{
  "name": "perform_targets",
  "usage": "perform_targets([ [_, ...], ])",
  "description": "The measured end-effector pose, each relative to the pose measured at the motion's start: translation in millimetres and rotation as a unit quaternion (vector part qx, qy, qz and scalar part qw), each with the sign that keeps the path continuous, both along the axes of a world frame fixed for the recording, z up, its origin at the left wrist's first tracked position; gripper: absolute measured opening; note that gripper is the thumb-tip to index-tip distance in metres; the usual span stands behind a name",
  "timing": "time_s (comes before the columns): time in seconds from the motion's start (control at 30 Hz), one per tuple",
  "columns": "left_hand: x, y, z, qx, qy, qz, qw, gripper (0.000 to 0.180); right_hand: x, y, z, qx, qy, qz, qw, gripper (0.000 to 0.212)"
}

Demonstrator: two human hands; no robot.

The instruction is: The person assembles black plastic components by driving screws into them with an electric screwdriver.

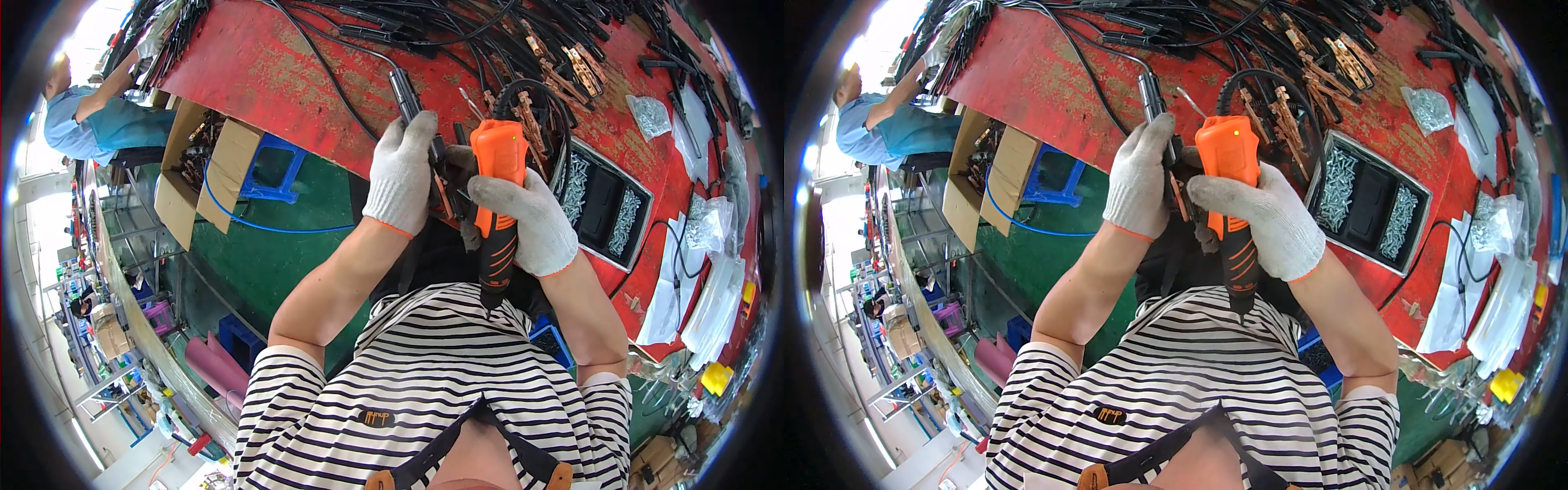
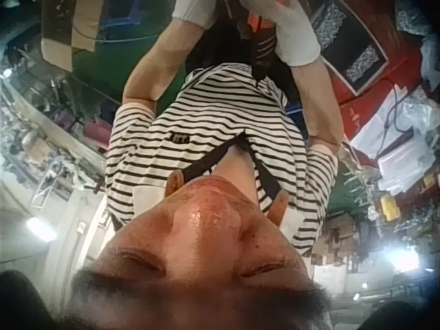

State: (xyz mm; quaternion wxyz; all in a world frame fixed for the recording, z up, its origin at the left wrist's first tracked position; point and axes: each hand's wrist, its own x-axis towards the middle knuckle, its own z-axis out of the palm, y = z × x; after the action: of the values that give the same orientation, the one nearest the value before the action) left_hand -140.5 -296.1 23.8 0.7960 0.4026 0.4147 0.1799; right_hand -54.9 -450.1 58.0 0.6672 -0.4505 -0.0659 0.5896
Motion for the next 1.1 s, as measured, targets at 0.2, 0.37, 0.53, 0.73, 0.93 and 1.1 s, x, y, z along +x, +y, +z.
perform_targets([
  [0.2, 2.3, -6.7, -3.4, 0.072, 0.041, -0.004, 0.997, 0.033, 2.7, -0.2, -7.4, -0.029, -0.007, -0.041, 0.999, 0.039],
  [0.37, 8.6, -1.5, -3.1, 0.107, 0.005, -0.011, 0.994, 0.026, 4.4, 4.3, -2.0, -0.013, -0.003, -0.08, 0.997, 0.043],
  [0.53, 12.9, 10.2, 1.4, 0.1, -0.022, -0.037, 0.994, 0.025, -0.7, 7.4, -5.8, 0.008, 0.004, -0.108, 0.994, 0.045],
  [0.73, 12.7, 6.0, -3.5, 0.19, -0.049, 0.0, 0.981, 0.023, -7.7, 10.4, -10.3, 0.024, 0.019, -0.138, 0.99, 0.038],
  [0.93, 7.3, 5.5, -2.4, 0.175, -0.017, -0.061, 0.983, 0.035, -5.0, 9.8, -13.4, 0.017, -0.001, -0.138, 0.99, 0.034],
  [1.1, 7.7, 5.7, -1.0, 0.211, -0.016, -0.094, 0.973, 0.035, -1.9, 14.3, -17.6, 0.038, -0.022, -0.13, 0.99, 0.037],
])
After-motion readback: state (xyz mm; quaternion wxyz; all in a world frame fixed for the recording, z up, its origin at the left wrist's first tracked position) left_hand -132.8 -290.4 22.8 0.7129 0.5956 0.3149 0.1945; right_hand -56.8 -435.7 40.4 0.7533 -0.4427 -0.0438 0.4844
